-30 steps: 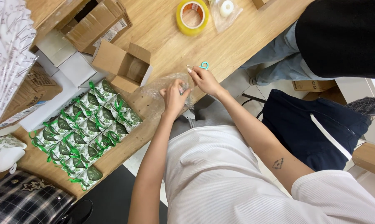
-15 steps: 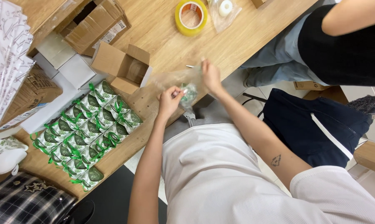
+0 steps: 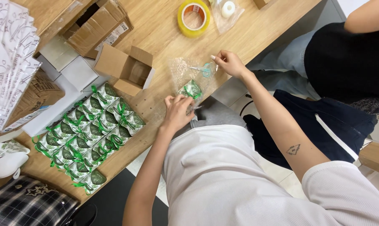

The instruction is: Retrieve a package, unbox it, and inspect the contents at a workbench.

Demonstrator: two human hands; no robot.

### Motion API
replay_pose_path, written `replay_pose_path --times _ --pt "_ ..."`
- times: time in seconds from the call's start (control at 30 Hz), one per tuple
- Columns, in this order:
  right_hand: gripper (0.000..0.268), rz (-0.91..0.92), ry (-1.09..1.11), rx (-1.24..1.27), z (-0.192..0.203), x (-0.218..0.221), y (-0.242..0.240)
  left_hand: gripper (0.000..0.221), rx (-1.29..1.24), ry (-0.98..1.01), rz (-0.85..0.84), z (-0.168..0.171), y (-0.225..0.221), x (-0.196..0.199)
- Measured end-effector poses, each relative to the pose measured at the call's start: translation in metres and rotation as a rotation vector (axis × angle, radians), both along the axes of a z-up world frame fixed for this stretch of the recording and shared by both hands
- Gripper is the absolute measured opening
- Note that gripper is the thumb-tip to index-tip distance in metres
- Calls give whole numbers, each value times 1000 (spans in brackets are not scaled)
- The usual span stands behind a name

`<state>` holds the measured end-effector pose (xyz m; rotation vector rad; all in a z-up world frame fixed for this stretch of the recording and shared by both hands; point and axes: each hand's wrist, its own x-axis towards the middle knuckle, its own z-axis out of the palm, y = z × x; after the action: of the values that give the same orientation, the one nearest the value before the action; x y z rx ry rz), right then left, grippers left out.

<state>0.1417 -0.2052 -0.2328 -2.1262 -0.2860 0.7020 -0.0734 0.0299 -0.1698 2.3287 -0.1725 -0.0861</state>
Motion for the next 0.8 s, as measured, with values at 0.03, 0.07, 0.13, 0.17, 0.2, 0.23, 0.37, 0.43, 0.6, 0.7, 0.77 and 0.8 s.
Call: replay_pose_path --times 0.03,0.07,0.13,0.17,0.2,0.23,0.37,0.43,0.6,0.7,0.77,0.8 --pt "39 3 0 2 -2 -2 1 24 2 0 3 -9 -1 -3" --pt "39 -34 8 14 -4 -5 1 23 -7 68 -20 -18 -4 -7" --pt "39 -72 17 28 -8 -8 0 22 -16 137 -44 -37 -10 -11" --pt "38 -84 27 43 -10 -8 0 22 1 190 2 -48 -13 -11" --pt "37 -94 39 58 -12 -9 0 22 17 243 49 -59 -16 -13" --pt "37 -92 40 58 -14 -11 0 22 17 245 51 -57 -16 -7" --pt "36 -91 39 88 -17 -14 -2 53 205 204 145 -35 -20 25" --pt "34 -80 50 113 -15 -18 -2 66 265 201 146 -22 -26 37" --pt "33 -78 44 37 -1 -27 2 75 351 273 270 -25 -43 45" --pt "34 -74 45 81 -10 -32 -1 49 328 197 361 -69 -56 41" --pt "34 -52 40 79 -13 -35 -4 38 347 191 388 -82 -64 38" --pt "34 -47 33 77 -15 -34 -3 28 368 178 397 -88 -65 37"
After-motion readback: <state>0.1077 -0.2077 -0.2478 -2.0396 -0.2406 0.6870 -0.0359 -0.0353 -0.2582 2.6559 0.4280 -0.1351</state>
